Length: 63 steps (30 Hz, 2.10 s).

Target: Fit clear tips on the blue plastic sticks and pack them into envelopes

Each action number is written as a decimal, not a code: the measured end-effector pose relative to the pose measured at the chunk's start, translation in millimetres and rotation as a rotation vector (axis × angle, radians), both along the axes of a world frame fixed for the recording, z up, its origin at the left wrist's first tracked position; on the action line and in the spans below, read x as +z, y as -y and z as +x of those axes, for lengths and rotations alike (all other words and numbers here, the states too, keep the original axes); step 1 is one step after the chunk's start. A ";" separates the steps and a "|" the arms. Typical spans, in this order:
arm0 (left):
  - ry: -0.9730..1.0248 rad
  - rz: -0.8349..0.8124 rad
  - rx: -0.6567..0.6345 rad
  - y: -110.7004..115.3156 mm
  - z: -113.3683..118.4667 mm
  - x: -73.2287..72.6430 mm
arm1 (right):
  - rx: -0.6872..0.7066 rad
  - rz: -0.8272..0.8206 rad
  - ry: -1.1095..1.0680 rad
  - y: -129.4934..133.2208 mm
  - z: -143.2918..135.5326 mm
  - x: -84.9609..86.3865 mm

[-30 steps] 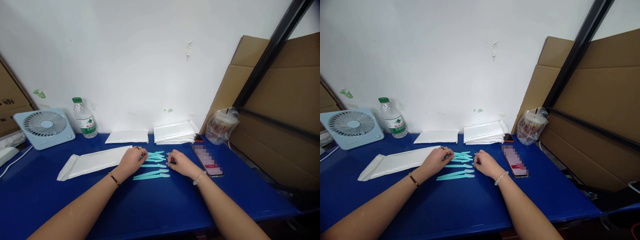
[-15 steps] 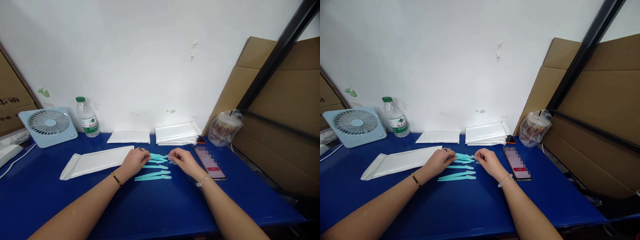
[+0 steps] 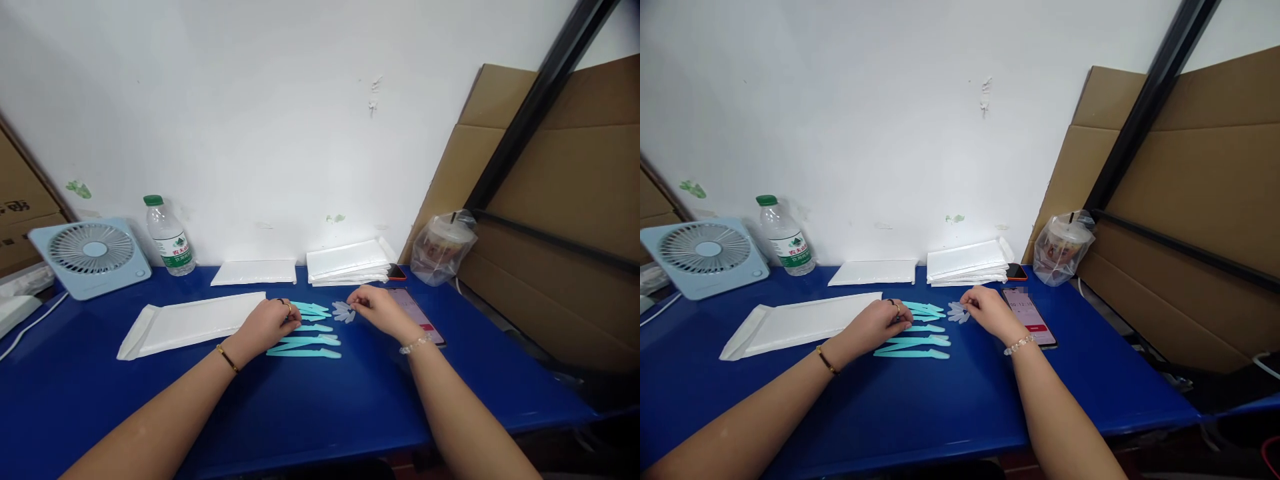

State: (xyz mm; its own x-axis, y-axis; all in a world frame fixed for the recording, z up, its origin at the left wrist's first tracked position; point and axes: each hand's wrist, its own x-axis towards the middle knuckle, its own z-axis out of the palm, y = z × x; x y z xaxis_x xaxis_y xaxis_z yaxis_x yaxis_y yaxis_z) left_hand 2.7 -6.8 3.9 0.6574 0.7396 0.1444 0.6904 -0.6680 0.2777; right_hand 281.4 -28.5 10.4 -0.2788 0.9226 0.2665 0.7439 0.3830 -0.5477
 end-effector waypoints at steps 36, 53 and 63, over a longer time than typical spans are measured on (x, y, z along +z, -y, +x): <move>-0.083 0.209 -0.092 7.0 14.6 0.2 | 0.257 -0.217 -0.036 10.4 -27.1 -9.5; 0.059 0.106 0.185 -25.4 -3.5 -16.5 | 0.062 -0.083 0.155 -4.4 -16.0 -24.4; 0.122 0.088 0.190 -24.5 -5.7 -13.1 | 0.039 -0.106 -0.011 -3.9 -17.0 -16.9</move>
State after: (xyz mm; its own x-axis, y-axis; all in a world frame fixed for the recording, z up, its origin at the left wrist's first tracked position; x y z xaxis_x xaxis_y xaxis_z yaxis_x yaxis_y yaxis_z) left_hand -3.0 17.7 -9.2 0.4811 0.8296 0.2835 0.7713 -0.5543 0.3128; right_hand 264.4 -24.6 -6.6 -0.3123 0.9344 0.1715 0.7237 0.3510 -0.5942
